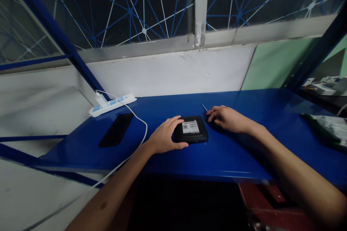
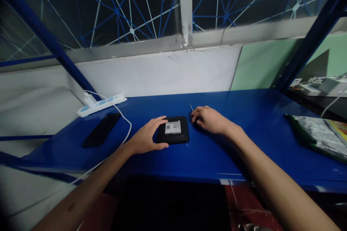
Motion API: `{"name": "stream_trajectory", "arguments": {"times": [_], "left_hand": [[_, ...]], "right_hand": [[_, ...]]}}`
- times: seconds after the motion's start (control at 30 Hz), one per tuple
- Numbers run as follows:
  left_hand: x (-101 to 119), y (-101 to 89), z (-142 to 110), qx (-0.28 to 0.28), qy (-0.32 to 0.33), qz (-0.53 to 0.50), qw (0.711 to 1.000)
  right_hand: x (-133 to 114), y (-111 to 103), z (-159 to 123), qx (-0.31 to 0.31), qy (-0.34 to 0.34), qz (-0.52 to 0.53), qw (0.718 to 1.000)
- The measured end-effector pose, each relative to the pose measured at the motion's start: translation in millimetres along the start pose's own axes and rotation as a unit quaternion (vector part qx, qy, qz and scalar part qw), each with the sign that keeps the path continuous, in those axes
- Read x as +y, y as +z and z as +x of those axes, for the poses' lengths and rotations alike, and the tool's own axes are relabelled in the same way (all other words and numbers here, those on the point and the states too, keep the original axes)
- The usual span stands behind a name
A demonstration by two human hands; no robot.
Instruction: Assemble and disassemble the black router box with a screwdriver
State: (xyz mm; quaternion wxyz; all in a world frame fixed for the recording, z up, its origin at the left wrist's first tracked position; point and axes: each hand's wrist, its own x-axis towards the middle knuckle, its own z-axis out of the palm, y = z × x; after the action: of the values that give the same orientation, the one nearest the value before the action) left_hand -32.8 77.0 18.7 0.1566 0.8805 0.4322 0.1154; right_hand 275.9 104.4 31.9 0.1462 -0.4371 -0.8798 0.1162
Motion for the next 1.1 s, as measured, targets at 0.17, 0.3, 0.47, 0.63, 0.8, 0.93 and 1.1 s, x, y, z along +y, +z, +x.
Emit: {"name": "stream_trajectory", "arguments": {"times": [0.17, 0.3, 0.47, 0.63, 0.8, 0.93, 1.1], "left_hand": [[-2.1, 0.9, 0.4, 0.004, 0.005, 0.001, 1.000], [-1.4, 0.3, 0.5, 0.002, 0.002, 0.000, 1.000], [0.0, 0.1, 0.4, 0.006, 0.000, 0.001, 1.000], [-0.5, 1.2, 0.1, 0.006, 0.002, 0.000, 1.000], [-0.6, 1.5, -0.4, 0.017, 0.010, -0.001, 1.000], [0.0, 0.8, -0.9, 0.007, 0.006, 0.002, 1.000], [0.8, -0.2, -1.4, 0.007, 0.011, 0.004, 1.000]], "right_hand": [[-4.3, 2.0, -3.5, 0.013, 0.027, 0.016, 0.999], [-1.1, 10.9, -9.1, 0.025, 0.039, 0.035, 0.998], [2.6, 17.3, -8.5, 0.086, 0.036, 0.017, 0.996], [-1.8, 4.4, -3.1, 0.293, 0.079, 0.090, 0.949], [5.8, -5.0, -0.5, 0.457, 0.114, 0.295, 0.832], [13.7, -7.7, -0.5, 0.482, 0.135, 0.336, 0.798], [14.3, -6.9, -0.3, 0.463, 0.165, 0.330, 0.806]]}}
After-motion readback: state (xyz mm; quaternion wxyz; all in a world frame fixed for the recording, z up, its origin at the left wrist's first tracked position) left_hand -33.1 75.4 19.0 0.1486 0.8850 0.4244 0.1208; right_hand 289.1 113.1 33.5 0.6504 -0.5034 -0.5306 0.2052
